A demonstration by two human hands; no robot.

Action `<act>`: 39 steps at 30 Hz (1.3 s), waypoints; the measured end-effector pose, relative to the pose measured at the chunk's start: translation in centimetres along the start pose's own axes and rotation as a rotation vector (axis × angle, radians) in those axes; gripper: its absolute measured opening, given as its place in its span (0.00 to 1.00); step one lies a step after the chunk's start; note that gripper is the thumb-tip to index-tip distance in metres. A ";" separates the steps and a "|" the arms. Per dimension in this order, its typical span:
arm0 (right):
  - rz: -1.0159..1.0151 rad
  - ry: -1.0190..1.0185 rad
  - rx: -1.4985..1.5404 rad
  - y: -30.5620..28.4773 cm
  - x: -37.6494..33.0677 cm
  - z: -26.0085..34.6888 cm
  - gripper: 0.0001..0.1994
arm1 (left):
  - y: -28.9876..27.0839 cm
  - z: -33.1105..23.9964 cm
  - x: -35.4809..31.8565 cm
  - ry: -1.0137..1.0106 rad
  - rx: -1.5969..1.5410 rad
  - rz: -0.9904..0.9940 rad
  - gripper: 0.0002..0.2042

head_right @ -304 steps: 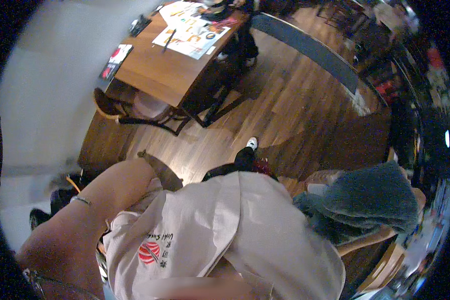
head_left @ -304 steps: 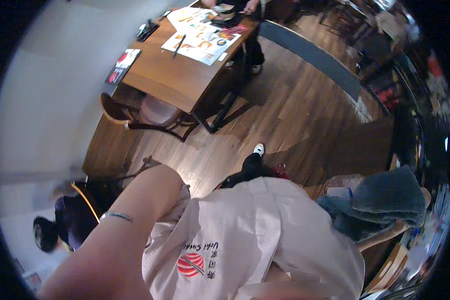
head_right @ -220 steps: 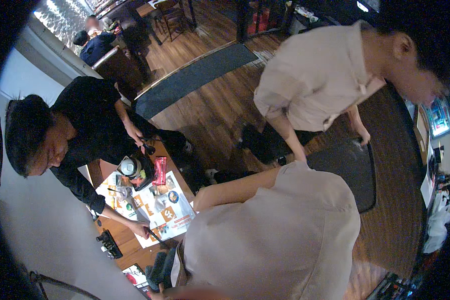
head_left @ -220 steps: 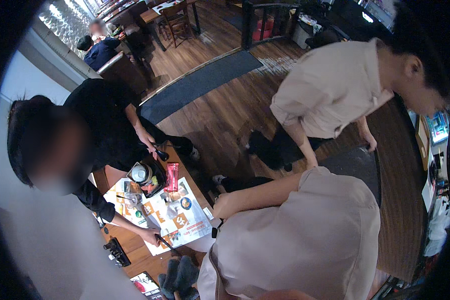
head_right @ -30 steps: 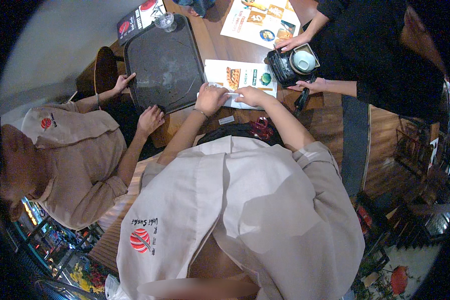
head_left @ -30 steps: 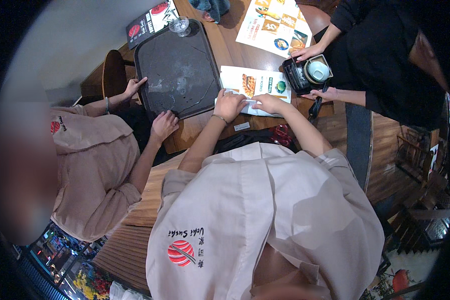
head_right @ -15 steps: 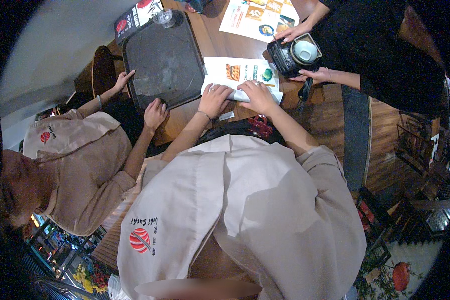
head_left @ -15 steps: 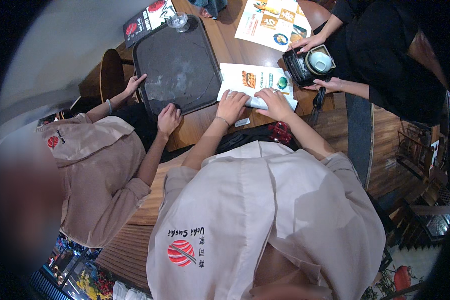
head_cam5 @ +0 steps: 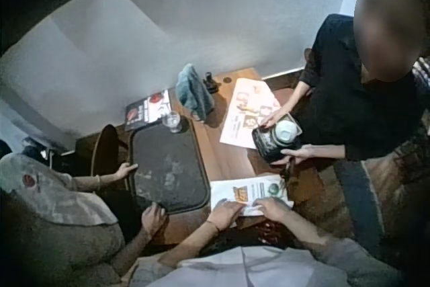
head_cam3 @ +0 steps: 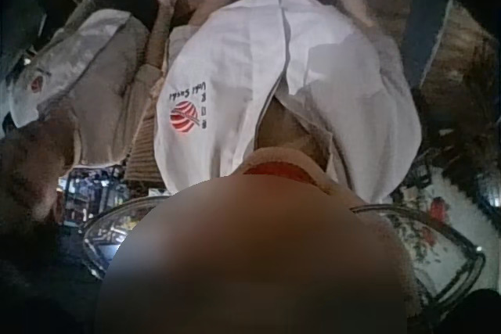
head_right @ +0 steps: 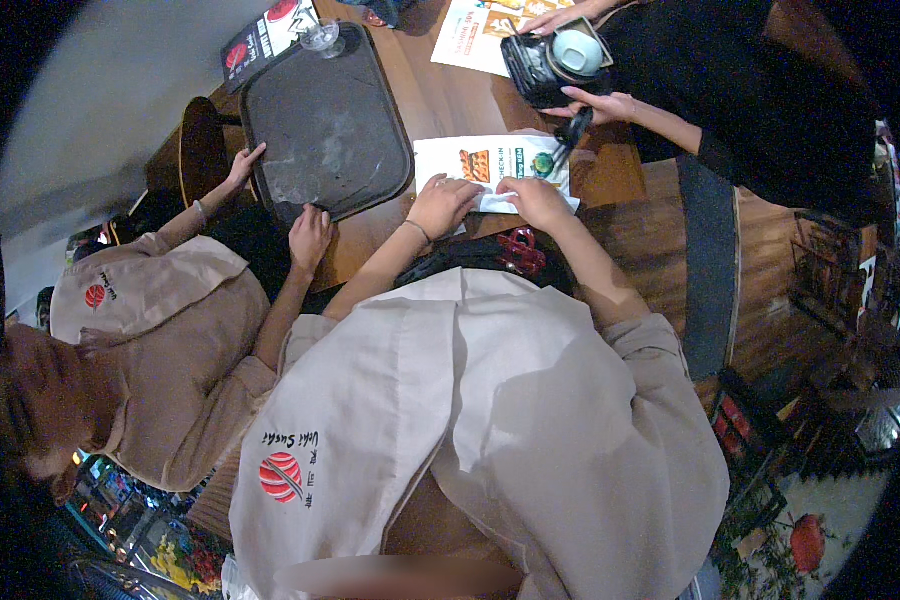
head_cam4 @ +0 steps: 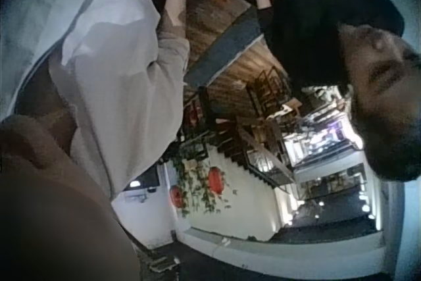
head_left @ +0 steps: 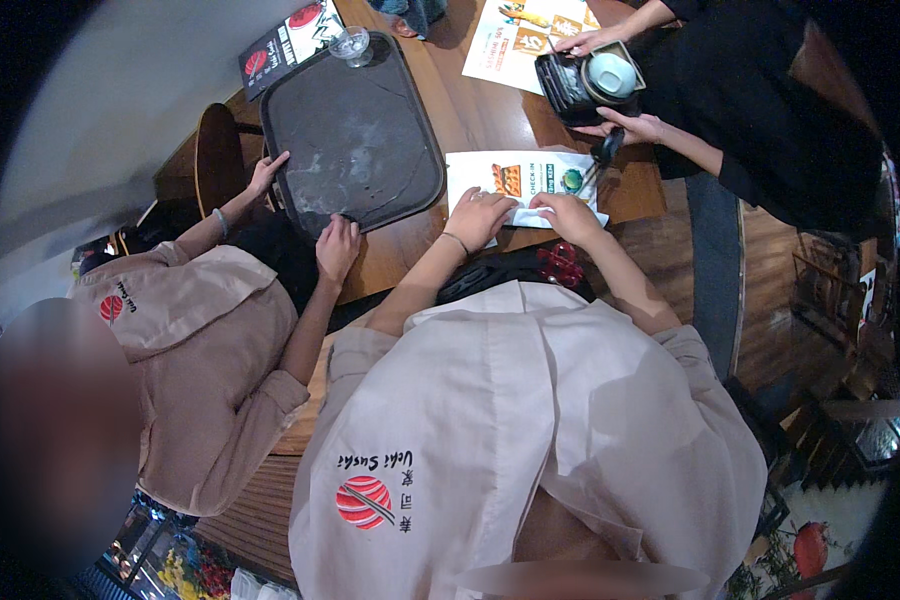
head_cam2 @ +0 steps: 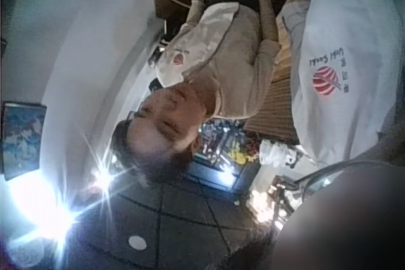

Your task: The person clears used trays and items from a dining table, wipes the surface with a spray and cloth, then places paper placemats and condiment holders on the table. The person then carries a large platter of sashimi and serves it to seated customers.

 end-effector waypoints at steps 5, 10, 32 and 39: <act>0.043 -0.015 0.118 -1.0 0.0 -1.7 0.10 | -0.3 -2.3 0.2 0.102 -0.011 -0.021 0.17; -0.130 0.014 0.115 -1.8 -0.3 -1.6 0.09 | 0.6 -0.8 0.7 -0.009 -0.031 0.057 0.20; 0.080 0.307 -0.143 -0.1 1.3 -3.5 0.19 | -0.7 -0.9 1.8 0.105 0.178 -0.075 0.21; 0.039 0.246 -0.306 0.5 0.9 -2.9 0.25 | 0.2 -0.7 3.0 -0.064 0.312 0.086 0.28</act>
Point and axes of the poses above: each hand's wrist, its own x-axis towards the middle knuckle, its own y-axis out of the palm, z = x × y, the point moved 3 cm from there along x, towards the middle knuckle, and after that the axes turned 13 degrees about -x, right-handed, at the moved point
